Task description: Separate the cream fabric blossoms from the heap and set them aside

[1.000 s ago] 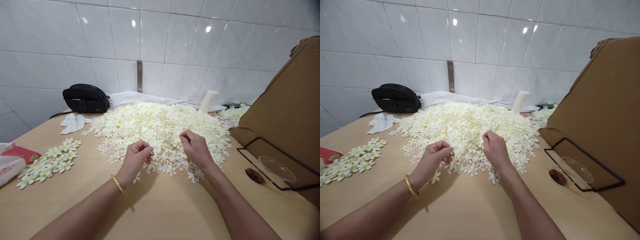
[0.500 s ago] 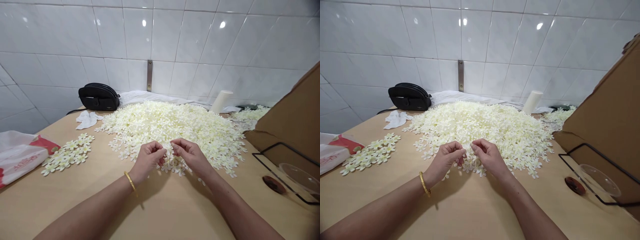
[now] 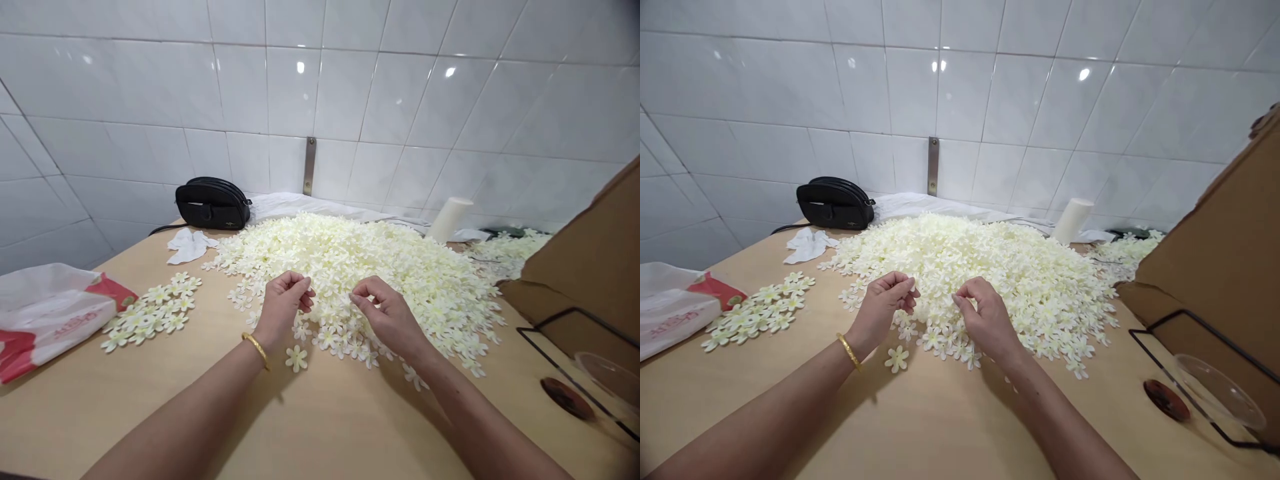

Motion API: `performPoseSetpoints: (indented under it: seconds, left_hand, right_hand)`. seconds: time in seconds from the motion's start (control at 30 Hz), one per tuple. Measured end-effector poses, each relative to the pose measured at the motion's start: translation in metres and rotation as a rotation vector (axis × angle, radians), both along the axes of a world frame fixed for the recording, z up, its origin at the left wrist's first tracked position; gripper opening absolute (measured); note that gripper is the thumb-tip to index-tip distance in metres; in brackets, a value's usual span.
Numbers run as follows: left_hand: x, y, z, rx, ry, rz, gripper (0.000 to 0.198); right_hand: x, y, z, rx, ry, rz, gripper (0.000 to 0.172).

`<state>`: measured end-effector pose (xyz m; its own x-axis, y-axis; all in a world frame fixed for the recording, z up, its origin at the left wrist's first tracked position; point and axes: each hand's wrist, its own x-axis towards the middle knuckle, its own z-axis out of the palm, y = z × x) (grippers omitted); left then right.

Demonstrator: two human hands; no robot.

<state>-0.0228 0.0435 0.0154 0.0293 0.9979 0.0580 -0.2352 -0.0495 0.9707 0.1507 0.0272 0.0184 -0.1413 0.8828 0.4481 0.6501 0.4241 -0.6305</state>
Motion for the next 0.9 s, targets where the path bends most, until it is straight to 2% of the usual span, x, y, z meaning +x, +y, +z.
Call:
performPoseSetpoints:
  seconds: [0.07, 0.17, 0.23, 0.37, 0.47, 0.57, 0.7, 0.9]
  left_hand:
    - [-0.004, 0.005, -0.002, -0.011, -0.012, 0.011, 0.021]
    - [-0.005, 0.006, -0.007, -0.016, -0.023, -0.026, 0.022]
    - [-0.002, 0.004, -0.010, -0.006, -0.014, -0.080, 0.022]
    - [0.006, -0.004, -0.011, 0.005, 0.011, -0.197, 0.022]
    - [0.009, -0.008, -0.010, -0.028, -0.023, -0.260, 0.021]
    - [0.010, -0.009, -0.010, -0.047, -0.052, -0.262, 0.020]
    - [0.011, -0.010, -0.012, -0.046, -0.029, -0.269, 0.023]
    - [0.015, -0.011, -0.014, -0.121, -0.132, -0.310, 0.020]
  right_hand:
    - [-0.005, 0.005, 0.000, 0.034, -0.116, 0.036, 0.014]
    - [-0.015, 0.008, -0.001, 0.145, -0.224, -0.034, 0.009]
    - [-0.021, 0.006, -0.001, 0.217, -0.175, -0.065, 0.014]
    - [-0.028, -0.003, 0.000, 0.221, -0.002, 0.010, 0.015]
    - [-0.030, -0.008, -0.002, 0.183, 0.013, 0.072, 0.015]
    - [-0.029, -0.009, -0.005, 0.162, -0.012, 0.119, 0.016]
    - [-0.025, -0.008, -0.010, 0.213, -0.131, 0.126, 0.020]
    - [-0.024, -0.007, -0.019, 0.278, -0.345, 0.043, 0.021]
